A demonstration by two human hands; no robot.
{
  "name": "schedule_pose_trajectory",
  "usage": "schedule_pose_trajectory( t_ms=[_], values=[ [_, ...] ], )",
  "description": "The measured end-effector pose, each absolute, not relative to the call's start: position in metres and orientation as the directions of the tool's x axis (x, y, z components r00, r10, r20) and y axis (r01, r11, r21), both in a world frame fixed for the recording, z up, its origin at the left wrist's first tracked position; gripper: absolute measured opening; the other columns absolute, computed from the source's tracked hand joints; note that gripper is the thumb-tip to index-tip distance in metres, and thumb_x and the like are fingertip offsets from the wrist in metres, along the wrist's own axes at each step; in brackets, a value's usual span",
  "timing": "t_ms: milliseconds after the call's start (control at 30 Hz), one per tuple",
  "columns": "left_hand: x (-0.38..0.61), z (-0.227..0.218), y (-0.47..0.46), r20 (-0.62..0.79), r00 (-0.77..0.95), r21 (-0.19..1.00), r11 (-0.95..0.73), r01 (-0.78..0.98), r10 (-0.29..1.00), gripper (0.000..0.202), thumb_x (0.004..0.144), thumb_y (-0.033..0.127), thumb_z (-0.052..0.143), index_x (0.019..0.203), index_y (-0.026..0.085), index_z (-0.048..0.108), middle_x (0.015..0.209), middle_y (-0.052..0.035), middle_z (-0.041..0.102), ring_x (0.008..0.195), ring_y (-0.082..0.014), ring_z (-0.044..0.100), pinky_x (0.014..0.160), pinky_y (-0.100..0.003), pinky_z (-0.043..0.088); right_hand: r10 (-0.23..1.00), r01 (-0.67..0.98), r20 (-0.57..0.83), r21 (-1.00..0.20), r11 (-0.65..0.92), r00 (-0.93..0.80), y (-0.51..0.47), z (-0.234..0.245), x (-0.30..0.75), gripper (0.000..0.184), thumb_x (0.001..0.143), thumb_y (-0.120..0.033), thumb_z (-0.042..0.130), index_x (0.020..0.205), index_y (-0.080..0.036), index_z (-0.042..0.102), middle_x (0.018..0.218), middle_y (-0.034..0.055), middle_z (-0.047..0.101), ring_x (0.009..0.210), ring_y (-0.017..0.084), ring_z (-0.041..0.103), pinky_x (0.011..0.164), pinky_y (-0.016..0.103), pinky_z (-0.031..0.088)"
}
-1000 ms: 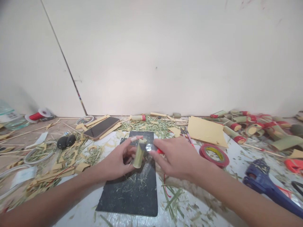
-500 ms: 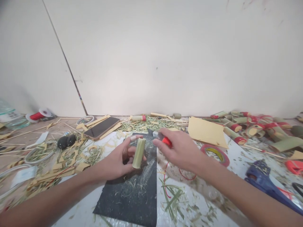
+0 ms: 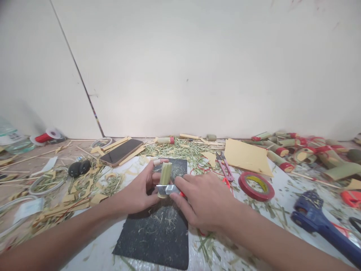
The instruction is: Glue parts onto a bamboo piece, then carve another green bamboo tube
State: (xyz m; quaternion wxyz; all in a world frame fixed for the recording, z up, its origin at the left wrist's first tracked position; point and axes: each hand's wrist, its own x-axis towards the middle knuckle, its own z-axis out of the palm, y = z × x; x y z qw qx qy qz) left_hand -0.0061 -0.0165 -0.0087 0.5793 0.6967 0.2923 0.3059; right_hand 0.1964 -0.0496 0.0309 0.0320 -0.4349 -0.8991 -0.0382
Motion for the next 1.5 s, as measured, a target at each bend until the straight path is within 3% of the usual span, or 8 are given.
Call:
schedule_pose_trajectory(
  t_ms=[200, 433, 600, 767, 900, 1167, 1367, 1500],
  values=[
    [-0.007, -0.006, -0.019, 0.085, 0.692, 0.97, -0.218, 0.107, 0.717, 0.065, 0.082, 0.017, 0.061, 0.135, 0.023, 0.024, 0.103, -0.0101, 0.066, 0.078, -0.0142, 0.056, 0.064, -0.025, 0.037, 0.868, 0.898, 0.232, 0.087, 0.43, -0.438, -0.023, 0.043, 0.218, 0.03, 0.095, -0.041, 0.03, 0.077, -0.021, 0.046, 0.063, 0.0011, 0.056, 0.053, 0.017, 0.049, 0.052, 0.027, 0.017],
    [-0.005, -0.009, -0.016, 0.104, 0.706, 0.965, -0.243, 0.1, 0.701, 0.062, 0.088, 0.018, 0.053, 0.14, 0.025, 0.02, 0.109, -0.0116, 0.064, 0.093, -0.0188, 0.058, 0.074, -0.03, 0.041, 0.896, 0.769, 0.219, -0.46, 0.443, -0.386, -0.013, 0.043, 0.216, 0.024, 0.089, -0.044, 0.048, 0.093, -0.021, 0.053, 0.064, -0.0026, 0.053, 0.059, 0.015, 0.049, 0.055, 0.025, 0.034],
    [-0.004, -0.005, -0.021, 0.085, 0.73, 0.962, -0.247, 0.117, 0.678, 0.071, 0.085, 0.017, 0.055, 0.144, 0.025, 0.016, 0.109, -0.012, 0.061, 0.092, -0.0197, 0.057, 0.076, -0.032, 0.042, 0.838, 0.67, 0.274, -0.507, 0.543, -0.472, -0.017, 0.034, 0.205, 0.012, 0.087, -0.03, 0.052, 0.08, -0.02, 0.055, 0.063, -0.0034, 0.051, 0.058, 0.013, 0.045, 0.056, 0.024, 0.034],
    [-0.003, -0.001, -0.022, 0.041, 0.789, 0.994, 0.055, -0.094, 0.613, 0.076, 0.074, 0.02, 0.068, 0.138, 0.024, 0.027, 0.111, -0.0089, 0.054, 0.103, -0.0219, 0.053, 0.089, -0.037, 0.04, 0.835, 0.697, 0.319, -0.46, 0.55, -0.448, -0.018, 0.031, 0.203, 0.015, 0.087, -0.028, 0.05, 0.074, -0.021, 0.05, 0.058, -0.0044, 0.05, 0.053, 0.012, 0.044, 0.052, 0.022, 0.031],
    [0.001, -0.002, -0.021, 0.005, 0.839, 0.904, 0.357, -0.237, 0.544, 0.063, 0.073, 0.022, 0.067, 0.127, 0.026, 0.034, 0.108, -0.005, 0.048, 0.083, -0.018, 0.06, 0.08, -0.04, 0.045, 0.857, 0.754, 0.337, -0.418, 0.507, -0.39, -0.019, 0.023, 0.202, 0.009, 0.083, -0.023, 0.05, 0.075, -0.021, 0.049, 0.058, -0.0039, 0.05, 0.053, 0.013, 0.044, 0.053, 0.023, 0.03],
    [0.006, -0.001, -0.017, -0.058, 0.806, 0.819, 0.49, -0.3, 0.589, 0.04, 0.078, 0.026, 0.06, 0.112, 0.023, 0.04, 0.104, -0.0048, 0.048, 0.081, -0.0184, 0.06, 0.063, -0.032, 0.049, 0.91, 0.803, 0.242, -0.432, 0.411, -0.336, -0.027, 0.027, 0.194, 0.015, 0.088, -0.035, 0.046, 0.081, -0.022, 0.047, 0.065, -0.0016, 0.054, 0.058, 0.015, 0.048, 0.054, 0.026, 0.03],
    [0.004, 0.001, -0.01, -0.024, 0.665, 0.878, 0.334, -0.343, 0.746, 0.09, 0.048, -0.003, 0.05, 0.126, 0.037, 0.029, 0.1, 0.0021, 0.047, 0.068, -0.0086, 0.054, 0.053, -0.021, 0.036, 0.908, 0.587, -0.005, -0.765, 0.266, -0.419, -0.023, 0.038, 0.208, 0.033, 0.094, -0.05, 0.036, 0.079, -0.022, 0.043, 0.073, -0.0017, 0.051, 0.068, 0.015, 0.052, 0.062, 0.027, 0.042],
    [0.002, 0.002, -0.011, -0.028, 0.666, 0.911, 0.293, -0.29, 0.746, 0.07, 0.062, 0.009, 0.058, 0.125, 0.031, 0.037, 0.081, 0.0043, 0.044, 0.055, -0.0046, 0.04, 0.047, -0.019, 0.022, 0.737, 0.411, -0.273, -0.912, 0.008, -0.618, -0.026, 0.034, 0.213, 0.028, 0.091, -0.05, 0.046, 0.088, -0.022, 0.042, 0.06, -0.007, 0.049, 0.044, 0.009, 0.045, 0.045, 0.022, 0.038]
  ],
)
